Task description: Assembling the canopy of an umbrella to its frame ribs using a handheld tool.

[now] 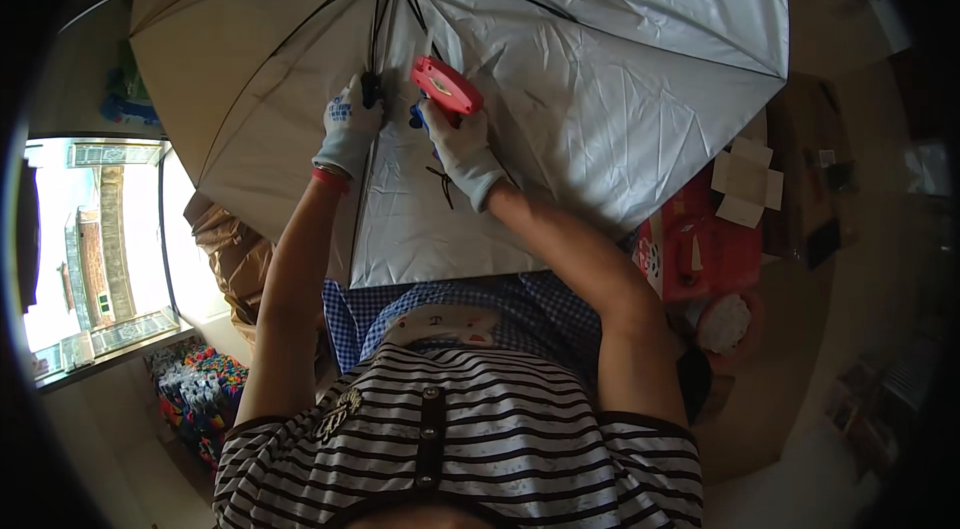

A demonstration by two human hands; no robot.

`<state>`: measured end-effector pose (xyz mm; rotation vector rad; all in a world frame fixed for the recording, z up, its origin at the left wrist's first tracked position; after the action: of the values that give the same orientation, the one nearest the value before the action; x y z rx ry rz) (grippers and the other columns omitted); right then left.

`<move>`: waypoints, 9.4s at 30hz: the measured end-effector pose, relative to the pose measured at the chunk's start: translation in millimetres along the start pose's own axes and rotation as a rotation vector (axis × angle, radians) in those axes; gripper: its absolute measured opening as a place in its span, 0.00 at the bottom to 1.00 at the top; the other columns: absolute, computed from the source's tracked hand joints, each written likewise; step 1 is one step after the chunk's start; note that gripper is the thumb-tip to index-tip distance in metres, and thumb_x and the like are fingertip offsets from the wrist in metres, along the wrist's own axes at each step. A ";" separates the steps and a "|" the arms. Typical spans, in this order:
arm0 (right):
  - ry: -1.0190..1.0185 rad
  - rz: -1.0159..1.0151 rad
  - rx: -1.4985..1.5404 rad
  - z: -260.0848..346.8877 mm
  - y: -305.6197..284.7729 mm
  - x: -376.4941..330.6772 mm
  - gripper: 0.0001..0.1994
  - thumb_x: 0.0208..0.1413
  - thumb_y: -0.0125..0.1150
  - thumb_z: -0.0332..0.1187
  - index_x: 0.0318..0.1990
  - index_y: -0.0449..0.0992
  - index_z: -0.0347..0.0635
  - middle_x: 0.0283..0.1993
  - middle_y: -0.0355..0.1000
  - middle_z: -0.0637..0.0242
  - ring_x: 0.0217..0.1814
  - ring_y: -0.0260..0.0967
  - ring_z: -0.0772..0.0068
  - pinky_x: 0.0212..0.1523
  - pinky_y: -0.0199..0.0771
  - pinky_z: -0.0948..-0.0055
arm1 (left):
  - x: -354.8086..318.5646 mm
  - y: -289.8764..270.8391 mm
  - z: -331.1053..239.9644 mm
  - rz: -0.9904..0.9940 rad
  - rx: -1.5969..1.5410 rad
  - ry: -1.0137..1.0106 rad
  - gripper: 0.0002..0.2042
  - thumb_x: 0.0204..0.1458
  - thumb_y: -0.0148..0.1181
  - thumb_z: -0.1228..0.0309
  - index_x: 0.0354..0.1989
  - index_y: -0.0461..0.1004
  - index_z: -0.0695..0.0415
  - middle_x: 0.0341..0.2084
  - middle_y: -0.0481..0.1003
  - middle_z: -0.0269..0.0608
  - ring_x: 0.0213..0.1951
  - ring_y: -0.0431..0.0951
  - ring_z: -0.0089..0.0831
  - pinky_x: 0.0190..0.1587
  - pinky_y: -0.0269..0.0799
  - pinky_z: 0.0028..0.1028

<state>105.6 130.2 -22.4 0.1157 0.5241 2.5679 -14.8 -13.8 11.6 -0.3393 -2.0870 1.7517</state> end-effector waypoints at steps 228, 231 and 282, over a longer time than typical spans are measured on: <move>0.346 0.602 0.355 22.8 -36.0 67.8 0.16 0.60 0.54 0.38 0.51 0.72 0.38 0.50 0.73 0.63 0.48 0.73 0.74 0.50 0.73 0.77 | 2.7 20.8 -20.3 -0.052 -0.588 -0.261 0.12 0.47 0.57 0.65 0.31 0.79 0.61 0.22 0.78 0.49 0.26 0.78 0.41 0.31 0.71 0.34; 0.542 0.480 0.387 -5.8 -30.9 73.4 0.17 0.59 0.55 0.38 0.50 0.73 0.36 0.49 0.74 0.63 0.48 0.72 0.75 0.50 0.71 0.75 | 1.3 15.7 -25.5 -0.067 -0.646 -0.203 0.11 0.46 0.58 0.66 0.32 0.79 0.61 0.22 0.78 0.49 0.25 0.78 0.41 0.31 0.71 0.34; 0.512 0.509 0.325 16.1 -8.0 63.0 0.17 0.57 0.59 0.41 0.49 0.73 0.43 0.41 0.75 0.68 0.39 0.73 0.75 0.41 0.75 0.74 | -0.7 17.2 -20.5 -0.019 -0.678 -0.141 0.11 0.49 0.58 0.67 0.35 0.78 0.61 0.19 0.77 0.46 0.20 0.76 0.34 0.25 0.69 0.30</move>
<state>57.7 173.7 -11.9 -0.3517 1.2405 2.9812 -6.2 7.3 -2.5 -0.3816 -2.7318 1.0275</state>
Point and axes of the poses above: each hand's wrist, its own x-axis towards the middle knuckle, its own y-axis out of the palm, z = x × y, the point moved 1 cm from there along x, towards the middle knuckle
